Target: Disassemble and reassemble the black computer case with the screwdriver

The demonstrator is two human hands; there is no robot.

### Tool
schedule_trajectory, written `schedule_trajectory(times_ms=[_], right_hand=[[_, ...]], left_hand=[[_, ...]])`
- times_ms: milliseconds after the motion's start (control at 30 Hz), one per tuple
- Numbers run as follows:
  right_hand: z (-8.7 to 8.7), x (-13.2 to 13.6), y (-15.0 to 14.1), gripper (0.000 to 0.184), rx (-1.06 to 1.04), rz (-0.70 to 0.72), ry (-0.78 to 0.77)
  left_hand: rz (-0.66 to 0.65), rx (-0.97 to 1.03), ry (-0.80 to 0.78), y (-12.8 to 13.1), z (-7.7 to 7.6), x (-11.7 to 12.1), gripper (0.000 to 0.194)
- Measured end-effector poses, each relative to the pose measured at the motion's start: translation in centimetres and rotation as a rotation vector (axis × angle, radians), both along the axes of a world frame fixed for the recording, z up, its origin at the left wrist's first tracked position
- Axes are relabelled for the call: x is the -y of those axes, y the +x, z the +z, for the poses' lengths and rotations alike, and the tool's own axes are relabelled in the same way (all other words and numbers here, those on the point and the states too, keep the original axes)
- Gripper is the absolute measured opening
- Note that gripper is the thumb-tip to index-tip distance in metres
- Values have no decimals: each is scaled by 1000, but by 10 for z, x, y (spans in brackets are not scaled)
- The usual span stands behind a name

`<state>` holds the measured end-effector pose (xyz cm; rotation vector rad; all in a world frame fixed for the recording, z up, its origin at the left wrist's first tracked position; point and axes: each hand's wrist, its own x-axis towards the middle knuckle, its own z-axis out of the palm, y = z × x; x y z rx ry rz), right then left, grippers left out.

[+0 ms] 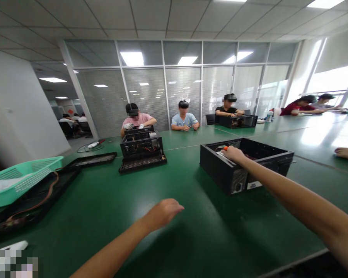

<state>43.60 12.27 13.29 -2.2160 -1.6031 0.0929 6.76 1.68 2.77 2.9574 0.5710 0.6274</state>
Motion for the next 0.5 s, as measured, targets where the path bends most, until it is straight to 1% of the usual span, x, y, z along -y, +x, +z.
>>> schedule_trajectory(times_ms=[67,167,233,267,300,367,433,500], right_hand=[[-5,9,-45,37,-22,104,22],[-12,20,-128,31,-69,301,63],[-14,27,-187,26,-106,444,82],[-14,30,-216,24,-126,512,85],[-14,34,-245,23,-143,573,83],[-12,42,-299,25,-171,675,63],[-10,50,-345,30,-213,802,2],[-7,60,-378,33,-273,968,-92]], left_hand=[[-99,-64,154,11,2,20,28],[-241,-177,396,31,3,55,23],[-266,-213,495,39,3,73,21],[-250,-213,527,38,3,80,20],[-215,-206,548,34,3,84,20],[-96,-184,565,14,2,86,23],[72,-162,561,-19,-1,81,25],[251,-119,557,-56,-7,76,27]])
